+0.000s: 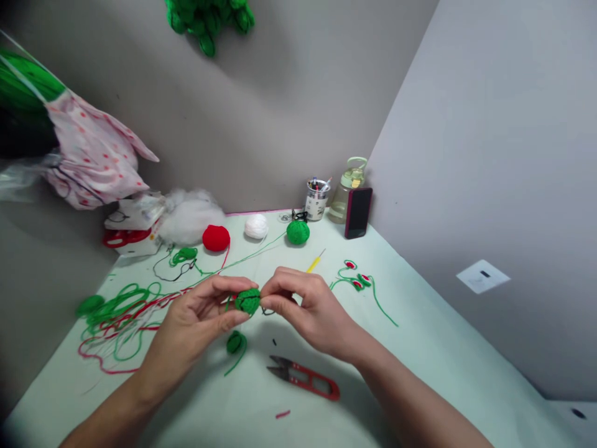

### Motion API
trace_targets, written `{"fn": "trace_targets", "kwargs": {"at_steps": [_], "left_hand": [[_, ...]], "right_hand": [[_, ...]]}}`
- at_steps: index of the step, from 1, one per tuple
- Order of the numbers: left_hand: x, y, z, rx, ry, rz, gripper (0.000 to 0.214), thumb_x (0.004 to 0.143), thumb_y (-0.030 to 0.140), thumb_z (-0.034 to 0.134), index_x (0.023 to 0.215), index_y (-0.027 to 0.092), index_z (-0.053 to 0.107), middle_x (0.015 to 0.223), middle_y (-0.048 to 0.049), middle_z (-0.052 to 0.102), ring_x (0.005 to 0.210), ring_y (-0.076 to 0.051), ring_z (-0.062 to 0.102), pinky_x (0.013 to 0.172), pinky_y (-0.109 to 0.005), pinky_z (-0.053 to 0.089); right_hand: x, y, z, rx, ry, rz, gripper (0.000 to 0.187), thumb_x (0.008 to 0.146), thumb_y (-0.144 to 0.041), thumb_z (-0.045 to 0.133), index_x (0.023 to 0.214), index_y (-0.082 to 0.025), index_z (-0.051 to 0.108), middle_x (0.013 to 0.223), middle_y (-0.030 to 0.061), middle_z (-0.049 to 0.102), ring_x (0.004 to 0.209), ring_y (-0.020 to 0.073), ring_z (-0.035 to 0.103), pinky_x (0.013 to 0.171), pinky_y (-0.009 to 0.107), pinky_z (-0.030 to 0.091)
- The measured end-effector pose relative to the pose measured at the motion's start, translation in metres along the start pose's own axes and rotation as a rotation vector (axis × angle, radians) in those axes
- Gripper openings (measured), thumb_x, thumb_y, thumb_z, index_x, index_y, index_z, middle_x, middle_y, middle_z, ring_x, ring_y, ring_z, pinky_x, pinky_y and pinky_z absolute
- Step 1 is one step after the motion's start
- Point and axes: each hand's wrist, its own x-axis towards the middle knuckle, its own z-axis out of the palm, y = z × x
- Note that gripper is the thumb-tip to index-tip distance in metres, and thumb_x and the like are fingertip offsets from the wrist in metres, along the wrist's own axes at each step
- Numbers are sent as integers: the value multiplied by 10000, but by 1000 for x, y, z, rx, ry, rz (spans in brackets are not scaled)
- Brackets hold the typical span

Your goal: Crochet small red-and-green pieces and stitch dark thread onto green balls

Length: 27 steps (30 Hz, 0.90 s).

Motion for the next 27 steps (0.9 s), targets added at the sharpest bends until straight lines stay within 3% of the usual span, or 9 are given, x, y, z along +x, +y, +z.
{"fn": "trace_targets", "kwargs": {"at_steps": [4, 6, 10, 13, 16, 18, 23, 27], "left_hand": [[1, 1, -3, 29, 4, 5, 202, 801, 172, 814, 983, 247, 763, 1028, -1, 767, 941, -147, 709, 873, -242, 569], [1, 0, -3, 60, 12, 32, 205, 805, 161, 804, 987, 247, 764, 1043, -5, 764, 977, -158, 702, 903, -256, 560], [2, -8, 0, 103, 6, 61, 196, 786, 151, 797, 963, 231, 772, 1045, -24, 763, 1012, -194, 694, 945, -307, 541], [6, -16, -1, 110, 11, -33, 183, 814, 221, 779, 995, 214, 757, 1030, -48, 769, 986, -220, 696, 934, -355, 538], [10, -23, -6, 82, 0, -118, 196, 832, 264, 773, 1015, 217, 721, 1066, -48, 755, 1029, -217, 684, 963, -356, 511], [12, -26, -8, 27, -23, -158, 240, 819, 260, 790, 1026, 230, 671, 1088, -37, 738, 1042, -206, 680, 949, -343, 506], [12, -39, -7, 3, -102, -211, 239, 796, 252, 812, 950, 207, 635, 980, -36, 709, 965, -197, 667, 868, -322, 501], [8, -55, 0, -64, -145, -280, 218, 791, 275, 820, 889, 196, 642, 914, -23, 704, 865, -171, 659, 843, -314, 492]], "right_hand": [[0, 0, 4, 107, -48, 180, 73, 965, -182, 601, 921, -193, 659, 788, -15, 619, 697, 111, 534, 640, 239, 432], [-1, -1, 5, 194, -77, 249, 120, 961, -158, 582, 1054, -207, 640, 794, -25, 612, 695, 108, 547, 642, 235, 452], [-3, -1, 6, 313, -81, 278, 203, 957, -140, 560, 1141, -208, 607, 803, -23, 608, 712, 112, 578, 686, 249, 499], [-3, -1, 4, 264, -108, 283, 232, 988, -180, 517, 1202, -209, 600, 838, 2, 653, 759, 136, 630, 724, 282, 524], [-2, 1, 0, -9, -29, 262, 190, 996, -239, 545, 1126, -215, 681, 885, 21, 684, 732, 133, 612, 679, 275, 479], [0, 4, 0, -76, 1, 245, 144, 963, -248, 607, 1006, -212, 740, 889, 20, 678, 705, 123, 571, 636, 262, 434], [7, 22, 12, 204, -23, 288, 116, 854, -258, 723, 799, -157, 739, 787, 5, 630, 672, 111, 533, 623, 251, 413], [14, 43, 16, 427, 158, 382, 255, 806, -383, 746, 754, -154, 647, 639, -36, 541, 572, 87, 446, 549, 226, 357]]}}
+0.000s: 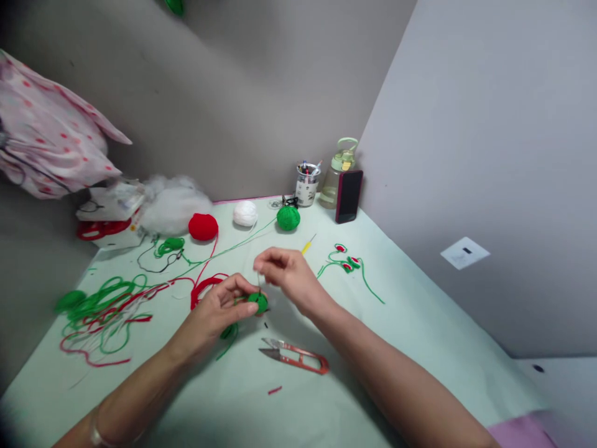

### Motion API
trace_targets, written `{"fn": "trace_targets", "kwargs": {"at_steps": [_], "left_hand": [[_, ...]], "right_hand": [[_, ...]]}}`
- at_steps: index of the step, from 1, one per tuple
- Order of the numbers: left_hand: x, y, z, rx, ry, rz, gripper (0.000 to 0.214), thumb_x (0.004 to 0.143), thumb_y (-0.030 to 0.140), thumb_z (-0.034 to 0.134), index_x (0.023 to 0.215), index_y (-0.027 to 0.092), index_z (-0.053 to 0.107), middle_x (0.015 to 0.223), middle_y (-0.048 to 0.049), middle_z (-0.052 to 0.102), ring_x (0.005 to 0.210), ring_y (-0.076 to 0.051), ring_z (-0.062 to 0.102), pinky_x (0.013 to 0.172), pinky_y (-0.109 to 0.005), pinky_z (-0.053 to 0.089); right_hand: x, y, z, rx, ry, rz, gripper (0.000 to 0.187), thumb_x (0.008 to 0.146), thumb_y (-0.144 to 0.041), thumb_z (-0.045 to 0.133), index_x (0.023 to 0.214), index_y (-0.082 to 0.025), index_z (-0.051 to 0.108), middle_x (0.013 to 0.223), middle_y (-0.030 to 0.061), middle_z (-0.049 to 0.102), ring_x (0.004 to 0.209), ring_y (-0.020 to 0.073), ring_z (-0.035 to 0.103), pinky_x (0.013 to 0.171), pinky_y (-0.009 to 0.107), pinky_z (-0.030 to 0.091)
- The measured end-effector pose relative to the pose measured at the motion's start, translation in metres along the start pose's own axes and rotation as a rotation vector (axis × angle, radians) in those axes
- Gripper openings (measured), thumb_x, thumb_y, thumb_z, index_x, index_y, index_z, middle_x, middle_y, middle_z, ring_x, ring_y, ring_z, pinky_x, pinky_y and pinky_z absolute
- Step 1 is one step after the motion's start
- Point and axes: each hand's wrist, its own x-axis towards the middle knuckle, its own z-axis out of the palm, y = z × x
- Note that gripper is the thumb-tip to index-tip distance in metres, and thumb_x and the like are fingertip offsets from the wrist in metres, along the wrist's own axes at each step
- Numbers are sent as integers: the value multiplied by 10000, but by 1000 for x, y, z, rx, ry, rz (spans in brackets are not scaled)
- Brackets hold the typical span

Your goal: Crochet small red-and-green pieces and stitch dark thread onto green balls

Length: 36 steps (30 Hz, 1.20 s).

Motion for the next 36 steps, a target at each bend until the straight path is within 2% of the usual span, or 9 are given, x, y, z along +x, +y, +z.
{"fn": "trace_targets", "kwargs": {"at_steps": [2, 5, 11, 15, 19, 22, 25, 31, 36], "left_hand": [[0, -7, 4, -33, -29, -64, 222, 804, 300, 814, 905, 193, 648, 895, -17, 701, 829, -164, 669, 841, -320, 489], [1, -10, 7, -112, -39, -114, 211, 846, 333, 775, 937, 197, 642, 906, -13, 682, 818, -163, 675, 854, -342, 501], [4, -1, 1, -213, -51, -161, 175, 906, 327, 697, 942, 204, 578, 927, -50, 751, 802, -167, 690, 841, -330, 504], [5, 4, -5, -197, -57, -144, 162, 908, 320, 680, 952, 194, 588, 959, -75, 767, 774, -160, 685, 802, -310, 505], [5, 9, -2, -141, -63, -104, 149, 906, 319, 666, 938, 190, 597, 935, -70, 754, 757, -158, 670, 784, -307, 510], [4, 13, 5, -102, -69, -74, 130, 893, 306, 668, 918, 193, 609, 880, -45, 723, 735, -155, 652, 763, -301, 518], [-4, 15, 11, -85, -79, -79, 113, 897, 288, 660, 893, 185, 615, 864, -49, 719, 731, -152, 643, 746, -290, 520], [-36, 8, 25, -139, -30, -80, 146, 905, 271, 649, 1023, 202, 596, 893, -37, 739, 751, -150, 666, 783, -296, 516], [-49, -8, 42, -236, -57, -8, 143, 841, 255, 695, 931, 189, 606, 921, -57, 735, 784, -190, 698, 793, -340, 538]], "right_hand": [[5, 3, -5, 30, 47, 17, 293, 844, -444, 684, 793, -170, 596, 673, -31, 569, 531, 73, 406, 497, 211, 308], [7, 2, -9, -5, -58, 84, 327, 893, -497, 594, 816, -183, 547, 714, 8, 655, 436, 62, 376, 414, 211, 256], [8, 7, -23, -260, -101, 47, 243, 926, -397, 575, 845, -175, 630, 521, -55, 529, 439, 91, 401, 466, 218, 326], [8, 7, -43, -492, -74, -74, 79, 867, -221, 670, 851, -183, 738, 899, 68, 733, 837, 187, 635, 756, 298, 475], [-6, -13, -46, -599, -147, -161, 311, 992, -283, 539, 1267, -220, 671, 1306, 106, 666, 1015, 197, 662, 901, 349, 498], [-24, -24, -35, -661, -375, -151, 324, 1005, -288, 532, 1303, -224, 640, 1121, 68, 729, 826, 157, 668, 757, 294, 509], [-41, -23, -27, -687, -388, -142, 228, 1000, -240, 526, 956, -193, 745, 705, -11, 641, 654, 132, 561, 650, 264, 420], [-63, -2, -19, 163, -219, 42, 239, 843, -315, 755, 699, -140, 681, 741, -2, 592, 599, 89, 398, 551, 228, 306], [-73, 15, -1, 443, -288, 135, 373, 847, -485, 680, 695, -183, 523, 614, -47, 516, 442, 59, 284, 450, 213, 270]]}}
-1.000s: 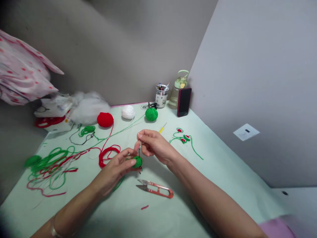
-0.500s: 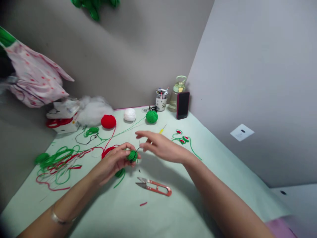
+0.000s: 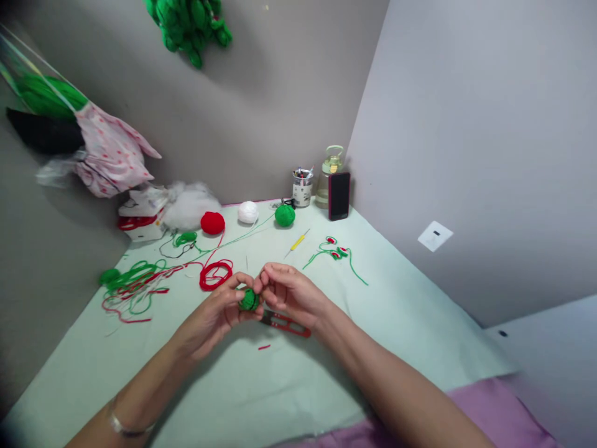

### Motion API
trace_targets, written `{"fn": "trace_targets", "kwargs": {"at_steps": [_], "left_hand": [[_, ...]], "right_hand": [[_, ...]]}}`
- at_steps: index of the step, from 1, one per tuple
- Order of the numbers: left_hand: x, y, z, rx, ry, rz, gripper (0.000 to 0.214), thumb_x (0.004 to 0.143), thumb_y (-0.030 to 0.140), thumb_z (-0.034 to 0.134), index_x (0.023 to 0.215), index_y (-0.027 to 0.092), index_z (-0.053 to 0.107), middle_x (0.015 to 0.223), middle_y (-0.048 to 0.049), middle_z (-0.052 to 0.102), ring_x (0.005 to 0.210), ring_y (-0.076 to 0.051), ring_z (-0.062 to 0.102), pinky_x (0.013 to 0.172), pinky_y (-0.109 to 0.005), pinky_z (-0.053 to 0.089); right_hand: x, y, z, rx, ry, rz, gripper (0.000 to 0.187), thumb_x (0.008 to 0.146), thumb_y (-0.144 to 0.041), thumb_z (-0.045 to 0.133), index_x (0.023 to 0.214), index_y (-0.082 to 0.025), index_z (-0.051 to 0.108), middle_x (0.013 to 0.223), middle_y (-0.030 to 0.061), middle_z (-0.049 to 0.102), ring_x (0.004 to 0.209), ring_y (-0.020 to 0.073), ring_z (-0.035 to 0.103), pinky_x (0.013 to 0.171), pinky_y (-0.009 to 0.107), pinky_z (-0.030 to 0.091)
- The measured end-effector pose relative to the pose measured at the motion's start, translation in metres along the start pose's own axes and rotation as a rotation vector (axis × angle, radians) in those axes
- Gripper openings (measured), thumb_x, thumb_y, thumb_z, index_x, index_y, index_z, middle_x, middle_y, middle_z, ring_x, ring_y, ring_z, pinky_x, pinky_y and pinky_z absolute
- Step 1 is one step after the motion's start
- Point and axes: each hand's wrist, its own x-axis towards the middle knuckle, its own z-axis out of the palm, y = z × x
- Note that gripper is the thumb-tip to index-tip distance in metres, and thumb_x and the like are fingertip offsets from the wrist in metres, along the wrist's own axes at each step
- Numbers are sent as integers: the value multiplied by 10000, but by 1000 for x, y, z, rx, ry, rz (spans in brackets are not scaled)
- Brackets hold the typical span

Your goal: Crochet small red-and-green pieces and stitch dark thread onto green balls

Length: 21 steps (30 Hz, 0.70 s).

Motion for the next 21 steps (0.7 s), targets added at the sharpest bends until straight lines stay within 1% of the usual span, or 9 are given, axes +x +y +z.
{"fn": "trace_targets", "kwargs": {"at_steps": [4, 7, 10, 11, 13, 15, 18, 19, 21], "left_hand": [[-6, -19, 2, 3, -41, 31, 72, 837, 198, 667, 863, 186, 601, 801, -17, 693, 721, -158, 657, 740, -298, 517], [-10, -29, 1, -28, -11, 22, 60, 858, 182, 637, 846, 197, 580, 825, -16, 696, 724, -163, 660, 723, -304, 521], [-9, -32, -2, -59, 22, -3, 21, 901, 204, 609, 917, 200, 623, 888, -33, 719, 747, -170, 682, 739, -320, 542], [-8, -31, -3, -61, 26, -12, 69, 908, 216, 610, 959, 196, 652, 917, -43, 726, 758, -175, 691, 751, -327, 551], [-6, -28, -7, -48, 30, -22, 151, 905, 246, 633, 1006, 167, 712, 949, -67, 735, 781, -185, 707, 781, -334, 567], [-4, -23, -11, -22, 48, -19, 197, 896, 277, 667, 989, 132, 762, 950, -89, 747, 831, -198, 719, 831, -328, 570], [-3, -15, -19, 13, 127, 13, 227, 882, 294, 718, 1035, 143, 791, 1003, -96, 773, 960, -206, 714, 928, -310, 542], [-3, -12, -22, 21, 160, 26, 245, 875, 295, 733, 1069, 158, 790, 1039, -91, 778, 995, -202, 707, 950, -303, 530], [-3, -9, -26, 37, 223, 53, 280, 859, 301, 758, 1111, 184, 788, 1110, -82, 777, 1032, -192, 693, 972, -292, 514]], "right_hand": [[2, 9, 2, 110, 5, 57, 403, 839, -349, 673, 606, -195, 382, 532, -91, 363, 424, 34, 178, 407, 175, 189], [6, 13, -3, 140, 32, 96, 405, 809, -302, 684, 588, -197, 361, 542, -94, 334, 436, 26, 156, 398, 158, 175], [12, 16, -11, 118, 40, 120, 359, 807, -341, 703, 616, -183, 444, 565, -64, 420, 441, 39, 275, 415, 168, 295], [13, 17, -13, 102, 48, 121, 340, 808, -360, 708, 638, -178, 475, 582, -49, 460, 454, 51, 334, 441, 181, 354], [16, 18, -17, 53, 77, 113, 316, 812, -393, 707, 686, -173, 519, 642, -15, 543, 505, 75, 443, 523, 214, 459], [16, 15, -23, -19, 110, 96, 309, 824, -423, 694, 728, -172, 542, 756, 28, 624, 591, 96, 530, 625, 242, 518], [10, 1, -32, -190, 135, 61, 294, 871, -456, 655, 820, -176, 581, 961, 62, 678, 722, 121, 593, 695, 259, 518], [6, -5, -35, -269, 128, 55, 275, 882, -444, 660, 851, -178, 598, 973, 54, 679, 732, 125, 591, 688, 259, 501], [-3, -14, -38, -420, 89, 70, 228, 847, -376, 741, 857, -176, 632, 867, 19, 670, 691, 126, 556, 644, 250, 437]]}}
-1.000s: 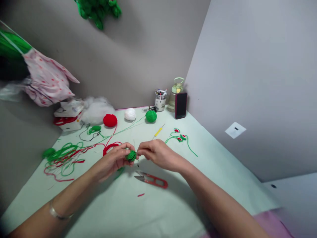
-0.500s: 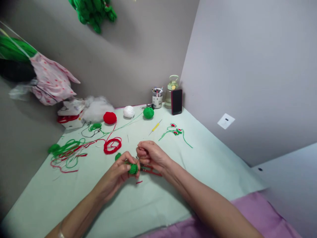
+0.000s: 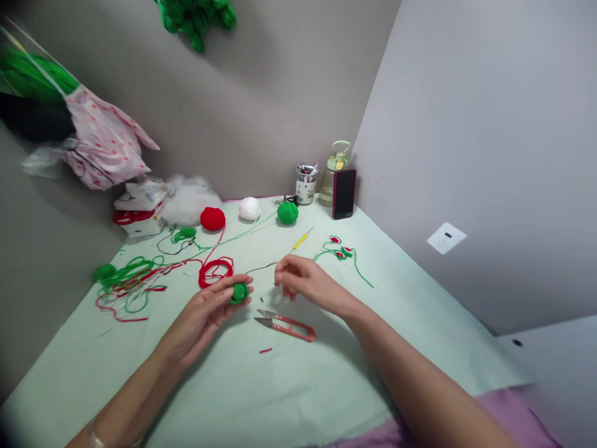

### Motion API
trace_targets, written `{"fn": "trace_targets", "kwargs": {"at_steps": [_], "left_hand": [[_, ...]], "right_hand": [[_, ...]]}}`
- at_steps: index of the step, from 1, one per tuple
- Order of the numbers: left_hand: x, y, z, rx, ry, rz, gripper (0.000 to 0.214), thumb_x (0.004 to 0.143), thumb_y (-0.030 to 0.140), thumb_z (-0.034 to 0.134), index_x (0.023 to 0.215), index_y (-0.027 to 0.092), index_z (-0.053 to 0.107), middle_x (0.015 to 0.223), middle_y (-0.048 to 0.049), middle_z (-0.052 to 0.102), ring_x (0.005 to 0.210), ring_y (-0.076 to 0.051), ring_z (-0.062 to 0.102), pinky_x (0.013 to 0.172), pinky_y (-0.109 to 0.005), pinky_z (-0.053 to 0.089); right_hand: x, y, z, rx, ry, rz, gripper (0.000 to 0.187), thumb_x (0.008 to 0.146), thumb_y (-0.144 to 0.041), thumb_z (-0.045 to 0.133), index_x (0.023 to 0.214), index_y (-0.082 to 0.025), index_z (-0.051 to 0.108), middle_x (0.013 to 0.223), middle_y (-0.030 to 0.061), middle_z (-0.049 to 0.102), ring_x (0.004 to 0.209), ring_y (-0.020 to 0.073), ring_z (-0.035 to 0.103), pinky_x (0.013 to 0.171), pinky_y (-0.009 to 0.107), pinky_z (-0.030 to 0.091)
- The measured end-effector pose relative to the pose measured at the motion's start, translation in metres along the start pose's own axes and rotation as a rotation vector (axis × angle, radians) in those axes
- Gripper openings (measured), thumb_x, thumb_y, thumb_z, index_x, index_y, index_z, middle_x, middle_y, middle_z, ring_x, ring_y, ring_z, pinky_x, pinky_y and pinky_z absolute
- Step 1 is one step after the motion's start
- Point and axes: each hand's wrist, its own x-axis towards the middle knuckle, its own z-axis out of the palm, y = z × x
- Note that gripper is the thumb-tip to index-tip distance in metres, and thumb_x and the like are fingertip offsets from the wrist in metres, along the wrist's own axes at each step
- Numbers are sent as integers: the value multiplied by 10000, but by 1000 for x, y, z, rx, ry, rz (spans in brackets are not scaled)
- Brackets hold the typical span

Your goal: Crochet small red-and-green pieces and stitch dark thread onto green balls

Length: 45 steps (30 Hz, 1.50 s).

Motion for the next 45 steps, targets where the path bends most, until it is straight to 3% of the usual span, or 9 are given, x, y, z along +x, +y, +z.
{"fn": "trace_targets", "kwargs": {"at_steps": [3, 6, 10, 16, 23, 29, 36, 41, 45], "left_hand": [[1, 2, -5, 42, 77, 44, 314, 828, 319, 796, 1126, 220, 789, 1189, -68, 767, 1063, -183, 678, 971, -272, 501], [2, 0, -9, 140, 116, 109, 345, 802, 316, 827, 1140, 266, 786, 1254, -48, 750, 1131, -185, 657, 980, -250, 479], [1, -4, -12, 268, 134, 192, 413, 813, 297, 818, 1221, 305, 749, 1296, -41, 728, 1212, -207, 626, 1002, -268, 471], [-1, -6, -7, 419, 135, 190, 465, 822, 312, 792, 1279, 271, 717, 1179, -70, 758, 1114, -228, 682, 995, -328, 511], [-3, -14, -2, 542, 105, 230, 459, 822, 280, 756, 1281, 274, 725, 1384, -73, 671, 1197, -267, 661, 1079, -407, 491], [-5, -15, 0, 551, 57, 212, 441, 842, 272, 756, 1281, 298, 725, 1416, -61, 648, 1199, -264, 664, 1086, -406, 492], [-5, -13, 2, 508, 9, 152, 464, 830, 255, 771, 1289, 297, 717, 1423, -63, 638, 1181, -252, 667, 1063, -387, 497], [-7, -8, 3, 442, 3, 99, 472, 827, 297, 786, 1292, 267, 715, 1261, -79, 728, 1125, -249, 677, 1010, -362, 505], [-7, -1, 1, 331, 41, 37, 501, 849, 362, 777, 1330, 253, 685, 1225, -88, 749, 1149, -255, 663, 998, -348, 490]], "right_hand": [[-12, -3, 1, -428, -123, -3, 235, 727, -241, 857, 833, -174, 659, 735, -18, 617, 647, 126, 488, 615, 248, 331], [-18, 4, 11, -949, -221, -77, 160, 801, -161, 753, 924, -185, 653, 862, 12, 624, 703, 146, 507, 644, 260, 309], [-18, 14, 15, -1130, -250, -164, 103, 916, -130, 547, 939, -170, 639, 880, 36, 592, 709, 153, 538, 653, 273, 346], [-21, 1, -6, -792, -165, -153, 201, 968, -178, 487, 1112, -200, 626, 1013, 42, 608, 806, 149, 565, 748, 266, 455], [-19, 4, 9, -693, -29, -165, 296, 1027, -403, 509, 1180, -205, 667, 1051, 63, 706, 862, 181, 615, 774, 295, 463], [-17, 10, 16, -672, -71, -174, 246, 993, -373, 589, 1142, -220, 711, 911, 27, 705, 726, 142, 576, 667, 253, 437], [-14, 12, 15, -603, -67, -131, 246, 970, -394, 617, 1051, -208, 755, 869, 26, 695, 720, 142, 553, 648, 253, 407], [-15, 8, 7, -403, -105, -87, 287, 927, -433, 662, 983, -171, 765, 755, 5, 638, 677, 133, 510, 634, 257, 387], [-20, -3, -13, -373, -321, -63, 342, 883, -441, 727, 1117, -192, 754, 966, 39, 705, 839, 171, 604, 775, 285, 460]]}}
